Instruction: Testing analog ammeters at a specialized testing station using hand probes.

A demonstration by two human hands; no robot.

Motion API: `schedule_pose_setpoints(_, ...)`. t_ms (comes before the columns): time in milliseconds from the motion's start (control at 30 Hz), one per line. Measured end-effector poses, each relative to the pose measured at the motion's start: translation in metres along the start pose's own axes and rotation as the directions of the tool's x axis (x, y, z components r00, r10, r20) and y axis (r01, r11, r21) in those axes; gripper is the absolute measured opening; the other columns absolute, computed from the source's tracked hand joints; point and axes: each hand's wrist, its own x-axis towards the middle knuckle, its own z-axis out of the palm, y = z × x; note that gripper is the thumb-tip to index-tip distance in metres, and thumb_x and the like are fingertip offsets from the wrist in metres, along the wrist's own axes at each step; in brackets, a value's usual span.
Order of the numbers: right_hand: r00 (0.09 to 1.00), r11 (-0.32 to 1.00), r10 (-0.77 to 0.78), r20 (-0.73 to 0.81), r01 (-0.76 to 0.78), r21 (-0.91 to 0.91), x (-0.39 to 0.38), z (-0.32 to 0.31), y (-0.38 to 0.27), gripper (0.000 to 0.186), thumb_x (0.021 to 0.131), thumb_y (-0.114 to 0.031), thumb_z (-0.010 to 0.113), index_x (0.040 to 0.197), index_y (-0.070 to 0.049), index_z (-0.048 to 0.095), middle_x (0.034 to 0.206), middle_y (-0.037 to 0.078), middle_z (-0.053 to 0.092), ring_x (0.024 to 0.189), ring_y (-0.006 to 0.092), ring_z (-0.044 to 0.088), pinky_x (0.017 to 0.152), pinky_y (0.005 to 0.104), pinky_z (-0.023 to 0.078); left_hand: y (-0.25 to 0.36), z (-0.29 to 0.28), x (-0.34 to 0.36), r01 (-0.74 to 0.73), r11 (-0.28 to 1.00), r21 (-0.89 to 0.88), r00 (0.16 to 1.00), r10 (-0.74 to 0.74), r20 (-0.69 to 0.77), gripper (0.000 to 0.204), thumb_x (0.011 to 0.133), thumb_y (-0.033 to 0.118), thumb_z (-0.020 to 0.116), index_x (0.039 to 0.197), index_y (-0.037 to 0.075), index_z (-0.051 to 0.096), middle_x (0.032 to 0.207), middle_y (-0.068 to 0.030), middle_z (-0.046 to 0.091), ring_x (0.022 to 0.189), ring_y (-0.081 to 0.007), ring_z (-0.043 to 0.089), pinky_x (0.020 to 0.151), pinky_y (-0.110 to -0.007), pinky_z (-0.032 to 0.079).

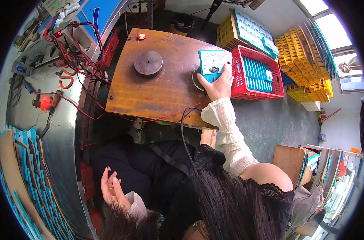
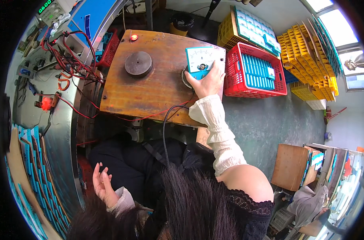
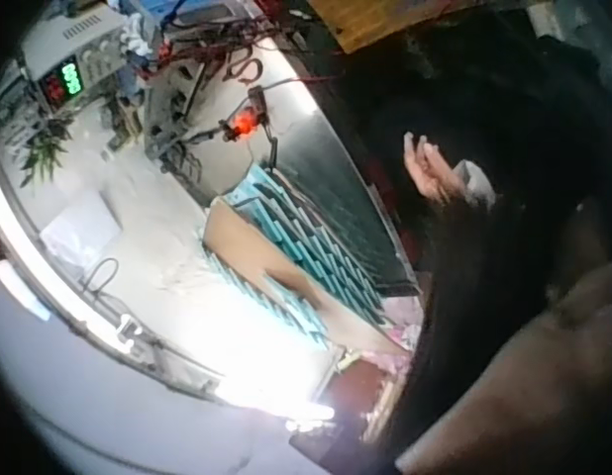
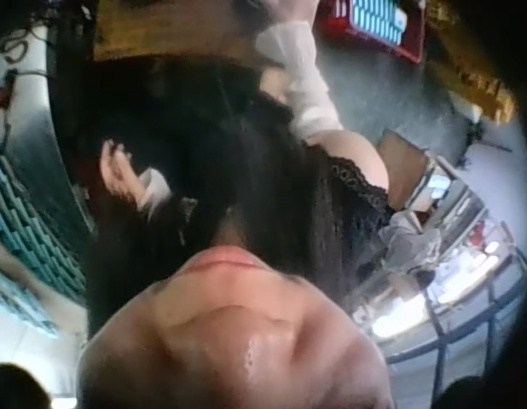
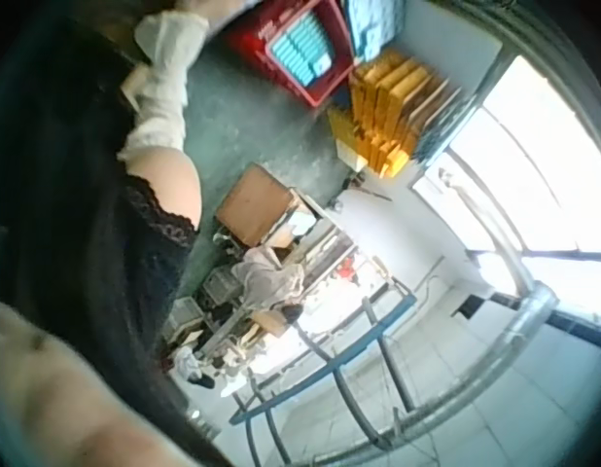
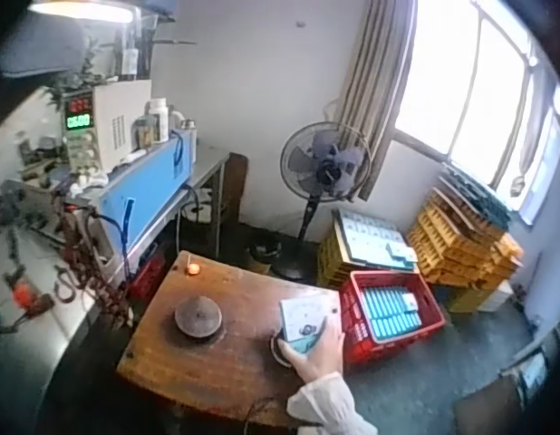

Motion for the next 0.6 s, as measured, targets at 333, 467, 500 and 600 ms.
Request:
schedule_pose_setpoints(333, 0.987, 0.993, -0.085, 0.133, 0.094, -0.066, -0.003, -0.009, -0.033, 0.106, 0.060, -0.050, 0.082, 0.135, 0.007, 0.034, 0.128, 0.028, 0.048, 0.126, 0.0401, 0.042, 0.108, 0.0541, 0.025, -0.008, -0.015, -0.006, -0.002, 1.000, -0.002, 0.999, 0.002, -0.042, 0.035, 0.095, 0.010, 0.054, 0.129, 0.002, 0.054, 0.123, -0.0082, 0.060, 0.104, -0.0128, 0.058, 0.085, -0.025, 0.046)
schedule_pose_setpoints(467, 0.917, 0.843, -0.376, 0.132, 0.279, 0.460, -0.054, -0.026, -0.115, 0.106, 0.058, -0.032, 0.086, 0.138, 0.008, 0.030, 0.127, 0.025, 0.046, 0.119, 0.0394, 0.046, 0.105, 0.0461, 0.033, 0.005, -0.008, -0.011, 0.004, 0.987, -0.161, 1.000, -0.004, -0.001, 0.033, 0.096, 0.011, 0.053, 0.127, 0.001, 0.056, 0.111, -0.0089, 0.067, 0.097, -0.0112, 0.062, 0.077, -0.023, 0.045)
schedule_pose_setpoints(500, 0.875, 0.761, -0.439, 0.204, 0.241, 0.603, -0.075, -0.034, -0.146, 0.106, 0.057, -0.028, 0.087, 0.138, 0.008, 0.029, 0.127, 0.025, 0.045, 0.119, 0.0392, 0.046, 0.103, 0.0439, 0.036, 0.001, -0.005, -0.012, -0.050, 0.982, -0.183, 0.999, 0.048, -0.018, 0.032, 0.097, 0.010, 0.051, 0.127, 0.000, 0.056, 0.110, -0.0093, 0.067, 0.095, -0.0105, 0.062, 0.075, -0.021, 0.044)
schedule_pose_setpoints(600, 0.617, 0.458, -0.752, 0.233, 0.234, 0.858, -0.144, -0.049, -0.216, 0.107, 0.056, -0.021, 0.088, 0.139, 0.009, 0.027, 0.128, 0.025, 0.044, 0.119, 0.0390, 0.046, 0.101, 0.0415, 0.038, 0.004, -0.003, -0.027, -0.091, 0.991, -0.097, 0.989, 0.079, -0.128, 0.041, 0.096, 0.007, 0.053, 0.136, 0.000, 0.048, 0.113, -0.0092, 0.061, 0.095, -0.0102, 0.059, 0.078, -0.023, 0.046)
